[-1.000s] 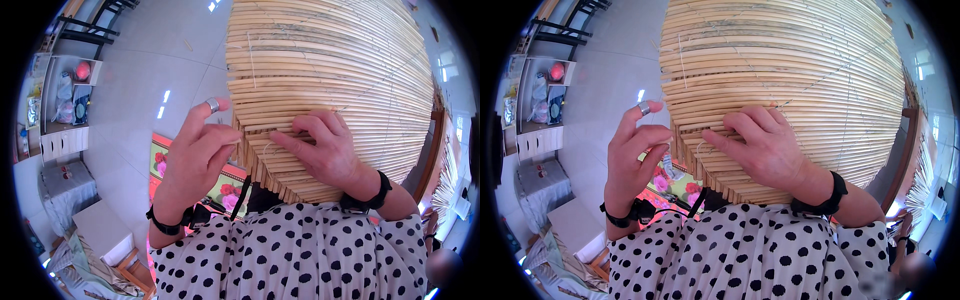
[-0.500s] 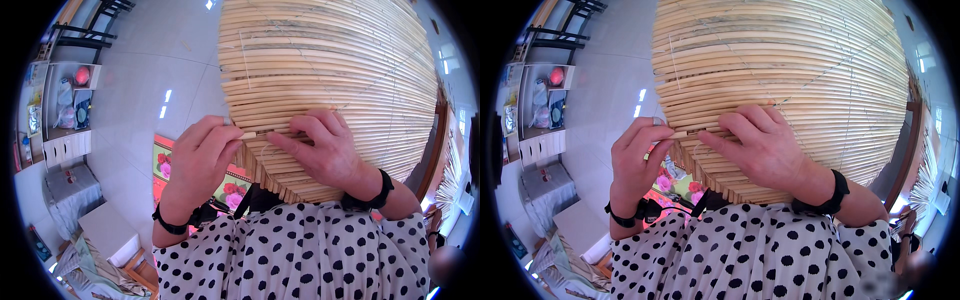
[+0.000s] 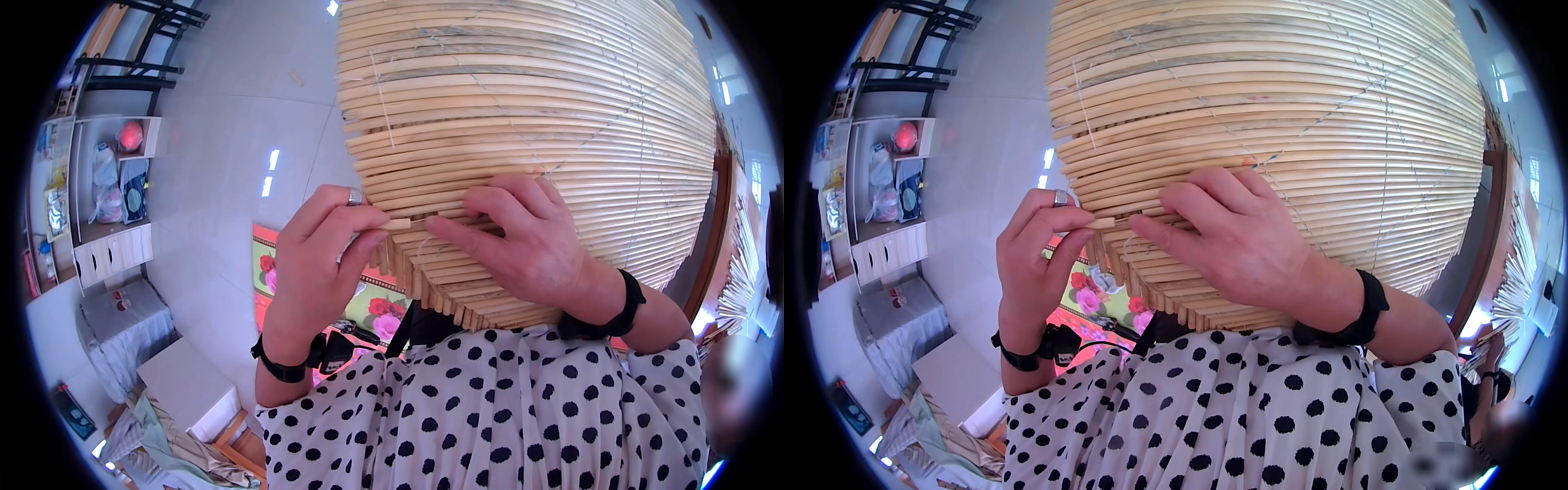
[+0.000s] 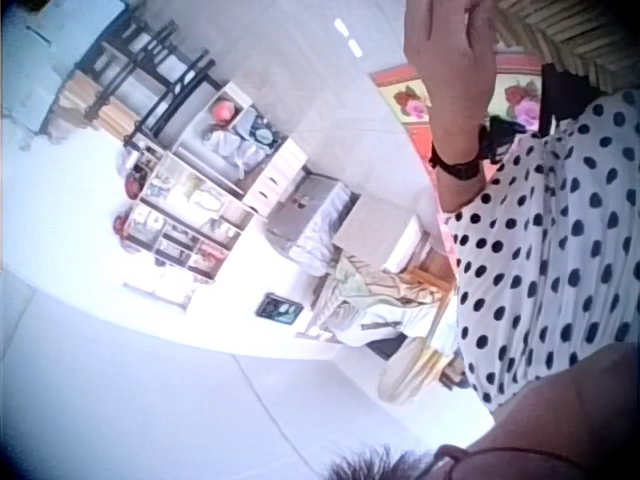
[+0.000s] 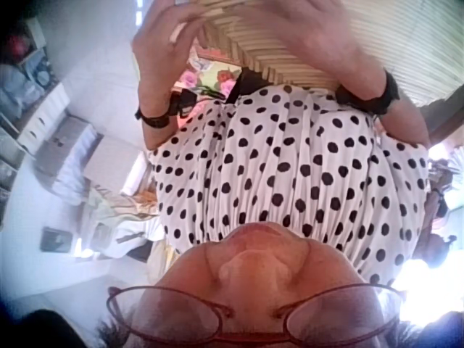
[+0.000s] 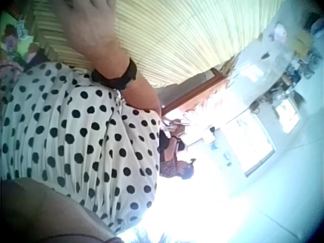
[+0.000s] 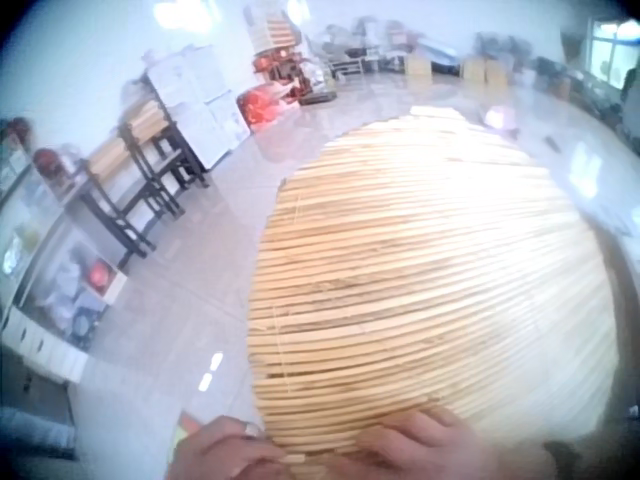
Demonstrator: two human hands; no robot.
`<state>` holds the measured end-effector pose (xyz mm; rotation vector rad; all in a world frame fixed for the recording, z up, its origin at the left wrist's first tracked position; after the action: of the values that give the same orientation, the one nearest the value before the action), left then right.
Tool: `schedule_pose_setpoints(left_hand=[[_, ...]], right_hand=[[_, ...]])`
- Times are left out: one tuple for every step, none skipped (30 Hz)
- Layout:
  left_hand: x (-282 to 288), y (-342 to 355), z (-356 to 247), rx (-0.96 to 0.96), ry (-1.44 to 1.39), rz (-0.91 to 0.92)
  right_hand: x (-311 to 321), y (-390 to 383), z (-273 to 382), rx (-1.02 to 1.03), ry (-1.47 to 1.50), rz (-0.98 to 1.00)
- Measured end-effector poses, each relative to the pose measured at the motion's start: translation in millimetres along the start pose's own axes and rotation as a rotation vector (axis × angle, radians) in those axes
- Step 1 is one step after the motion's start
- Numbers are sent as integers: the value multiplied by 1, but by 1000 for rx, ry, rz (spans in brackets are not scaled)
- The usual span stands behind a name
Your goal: The person weaves a bamboo mat by hand, threading thin bamboo strips through the existing weave and securing them with a thin cord. They use shears to trim excess cord and adjust the mat's position throughout the process.
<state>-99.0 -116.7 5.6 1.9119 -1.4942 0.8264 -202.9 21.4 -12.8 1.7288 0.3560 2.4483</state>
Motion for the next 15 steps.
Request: schedule_pose_setpoints(left_hand=[[0, 0, 3, 22, -24, 4], [0, 0, 5, 44, -47, 9], [-2, 0, 8, 62, -74, 17], [-3, 0, 11, 64, -95, 14], [-4, -1, 13, 66, -117, 11], [-4, -2, 15, 74, -136, 6], [-4, -1, 15, 78, -126, 14], [-5, -1, 15, 80, -116, 22], [-6, 0, 15, 83, -107, 29], [-5, -1, 15, 102, -127, 28], [-5, -3, 16, 122, -148, 27], [-6, -4, 18, 137, -173, 25], [-7, -4, 19, 136, -182, 17], [-8, -4, 21, 134, -191, 8], [-8, -6, 21, 138, -197, -2]], right_hand=[[0, 0, 0, 0, 6, -9], [1, 0, 0, 0, 12, -25], [1, -1, -1, -7, 14, -39], [1, -1, -1, -14, 15, -53], [0, -1, -2, -20, 16, -44], [0, 0, -2, -19, 21, -36], [0, 0, -2, -20, 26, -27], [0, 0, -3, -25, 26, -34], [0, -1, -3, -30, 24, -40], [1, -1, -2, -25, 27, -49], [1, -1, -2, -24, 27, -44], [1, -1, -2, -26, 21, -36], [1, -1, -2, -28, 16, -28], [1, -2, -3, -28, 15, -30], [1, -2, -2, -24, 17, -34]])
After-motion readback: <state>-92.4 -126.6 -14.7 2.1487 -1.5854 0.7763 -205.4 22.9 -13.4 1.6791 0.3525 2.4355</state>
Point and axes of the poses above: each hand's wrist, its own y-axis towards the middle knuckle, its own x-axis out of the back of the hand, z = x × y, the point moved 8 cm from there along y, towards the middle knuckle, and after that the axes turned 12 degrees about z, right-handed, at the moved point
